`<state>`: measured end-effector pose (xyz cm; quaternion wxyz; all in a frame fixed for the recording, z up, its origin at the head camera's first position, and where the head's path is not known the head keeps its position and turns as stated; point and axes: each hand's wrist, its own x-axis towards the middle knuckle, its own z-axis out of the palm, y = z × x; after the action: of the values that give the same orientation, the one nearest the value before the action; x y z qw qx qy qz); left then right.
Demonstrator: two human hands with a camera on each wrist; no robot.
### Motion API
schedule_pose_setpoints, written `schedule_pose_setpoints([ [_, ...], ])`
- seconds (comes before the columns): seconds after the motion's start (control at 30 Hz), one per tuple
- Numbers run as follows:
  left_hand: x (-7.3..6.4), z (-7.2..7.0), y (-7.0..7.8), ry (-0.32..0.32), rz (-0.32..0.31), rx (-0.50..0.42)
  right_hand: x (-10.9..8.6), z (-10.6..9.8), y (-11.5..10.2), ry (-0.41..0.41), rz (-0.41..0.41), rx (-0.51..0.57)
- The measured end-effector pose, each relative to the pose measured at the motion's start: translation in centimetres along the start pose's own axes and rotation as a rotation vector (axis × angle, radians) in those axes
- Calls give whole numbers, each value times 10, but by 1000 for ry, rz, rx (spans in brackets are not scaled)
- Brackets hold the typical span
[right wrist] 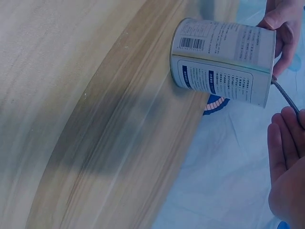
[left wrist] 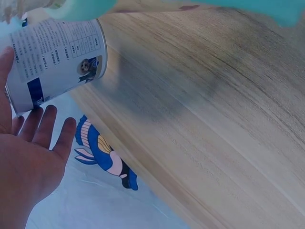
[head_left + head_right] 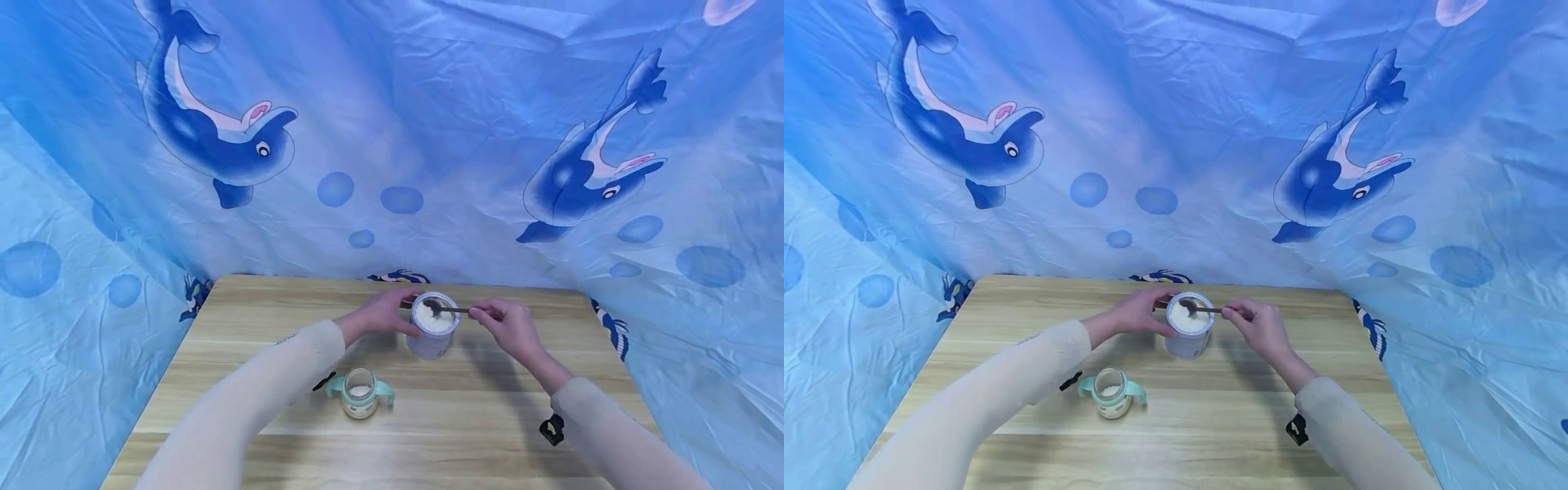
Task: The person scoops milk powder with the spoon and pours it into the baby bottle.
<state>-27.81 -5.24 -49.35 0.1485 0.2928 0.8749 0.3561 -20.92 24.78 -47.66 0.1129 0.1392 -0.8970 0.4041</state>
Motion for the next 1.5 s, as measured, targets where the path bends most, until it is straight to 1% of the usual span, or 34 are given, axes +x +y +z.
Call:
schedule_pose_setpoints([
  [0.23,2,3,1,-4,-8,-40,-4,3,1,-31,-3,56],
  [0.4,1,3,3,-3,-18,-42,-7,3,1,-74,13,106],
  [0.63,-1,3,6,-3,-18,-45,-13,0,1,-122,26,104],
  [0.87,-1,3,5,-8,-11,-54,-15,-3,1,-198,72,151],
  [0.93,0,4,3,-8,-10,-53,-15,-4,2,-215,87,188],
  [1.03,2,4,1,-8,-8,-44,-14,-6,4,-244,123,275],
  [1.2,2,4,-3,-5,-13,-36,-13,-7,8,-285,235,419],
  [1.37,0,3,-2,-5,-7,-49,-13,-4,12,-291,349,542],
  [1.5,2,3,-1,-4,5,-43,-13,-3,17,-292,405,608],
])
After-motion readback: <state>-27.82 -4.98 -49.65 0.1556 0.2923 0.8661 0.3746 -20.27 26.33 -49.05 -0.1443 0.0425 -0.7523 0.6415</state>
